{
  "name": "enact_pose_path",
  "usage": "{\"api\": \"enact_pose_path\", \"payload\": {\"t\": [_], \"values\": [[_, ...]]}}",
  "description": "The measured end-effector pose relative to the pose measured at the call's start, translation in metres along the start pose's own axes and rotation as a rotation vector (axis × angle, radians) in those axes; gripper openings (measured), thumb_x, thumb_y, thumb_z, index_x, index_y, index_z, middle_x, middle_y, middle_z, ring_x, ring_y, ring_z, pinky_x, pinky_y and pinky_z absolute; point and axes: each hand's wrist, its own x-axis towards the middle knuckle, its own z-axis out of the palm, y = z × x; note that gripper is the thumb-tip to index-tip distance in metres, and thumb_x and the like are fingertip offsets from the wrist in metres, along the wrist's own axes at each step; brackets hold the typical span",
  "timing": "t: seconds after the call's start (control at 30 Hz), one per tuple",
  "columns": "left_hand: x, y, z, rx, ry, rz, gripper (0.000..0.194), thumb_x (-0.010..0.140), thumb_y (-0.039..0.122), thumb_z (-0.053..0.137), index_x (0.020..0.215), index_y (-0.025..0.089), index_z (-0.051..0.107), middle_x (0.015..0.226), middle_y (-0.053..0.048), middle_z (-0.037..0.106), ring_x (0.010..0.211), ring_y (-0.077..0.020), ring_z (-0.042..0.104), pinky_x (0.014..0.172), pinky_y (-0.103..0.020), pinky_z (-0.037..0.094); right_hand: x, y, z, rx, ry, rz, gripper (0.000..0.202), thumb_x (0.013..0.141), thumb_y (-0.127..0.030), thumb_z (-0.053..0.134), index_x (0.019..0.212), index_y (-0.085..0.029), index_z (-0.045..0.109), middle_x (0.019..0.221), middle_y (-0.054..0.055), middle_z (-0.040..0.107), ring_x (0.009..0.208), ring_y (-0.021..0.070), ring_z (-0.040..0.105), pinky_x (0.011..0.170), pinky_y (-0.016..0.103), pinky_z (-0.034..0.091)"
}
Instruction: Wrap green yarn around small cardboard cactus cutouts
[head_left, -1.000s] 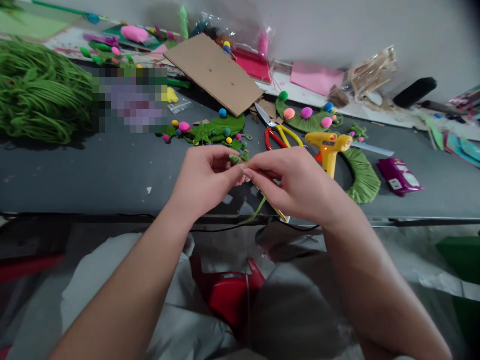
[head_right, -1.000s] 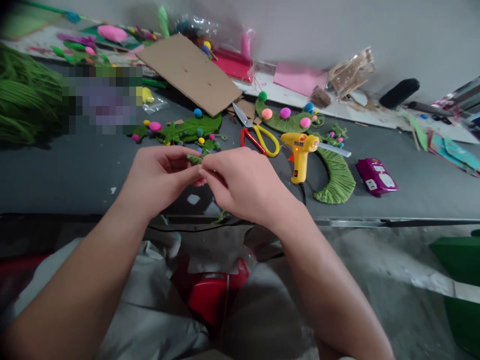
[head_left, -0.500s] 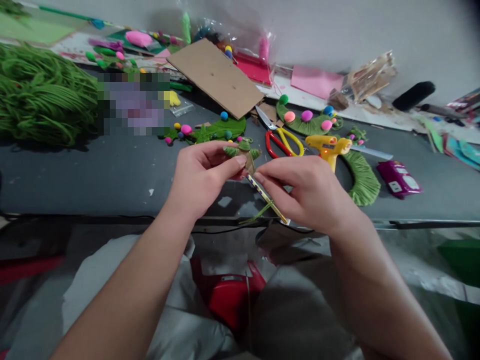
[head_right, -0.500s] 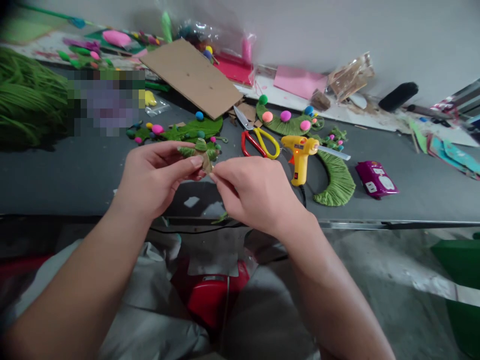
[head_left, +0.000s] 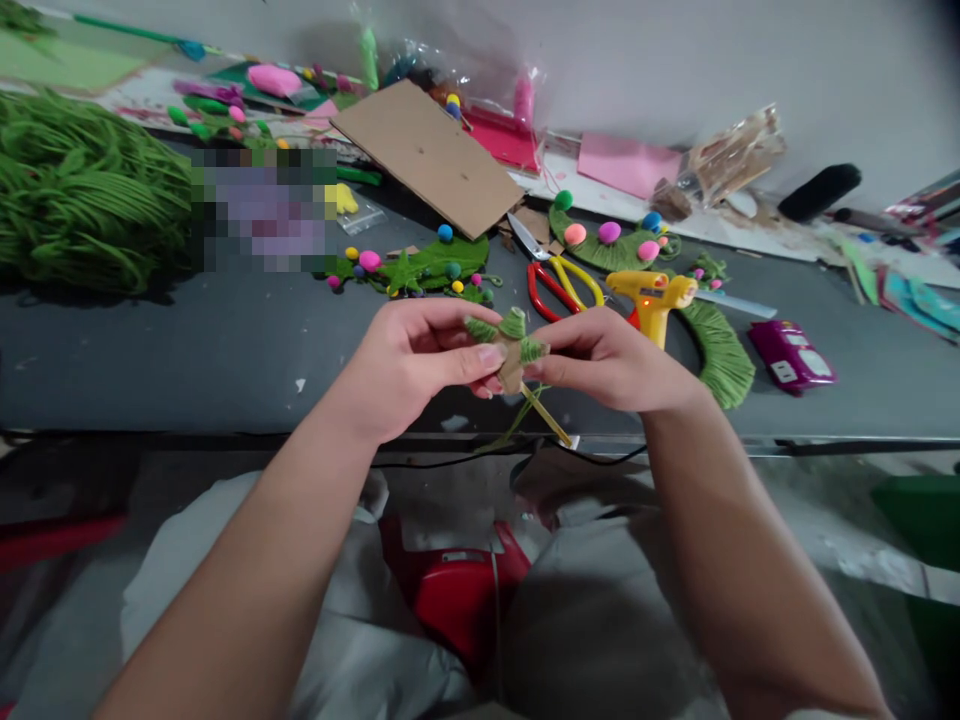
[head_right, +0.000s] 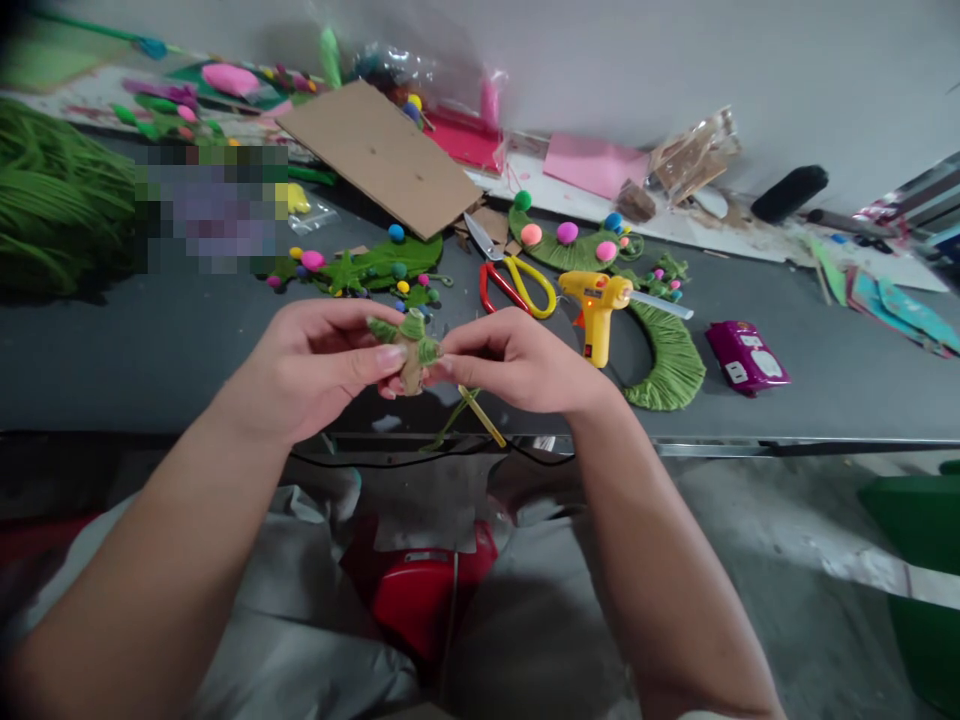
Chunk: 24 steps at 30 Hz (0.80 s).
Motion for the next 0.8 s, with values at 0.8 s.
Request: {"api": "enact_pose_path", "payload": {"t": [0.8], "values": [[0.011,-0.012,0.003,0.255,0.254,0.116,0.013,0.076,0.024,0.082,0.088,0.019,0.079,0.074,-0.001,0.075,0.065,-0.0153,0.068,0.069,-0.03,0.059,-0.004,-0.008,0.023,-0.26,0.305,0.036,0.027,0.095,-0.035,0.064,0.082,-0.014,0.075,0.061,-0.003,0.05,0.056,0.0088,0.035,0.052,0.027,0.028]]}}
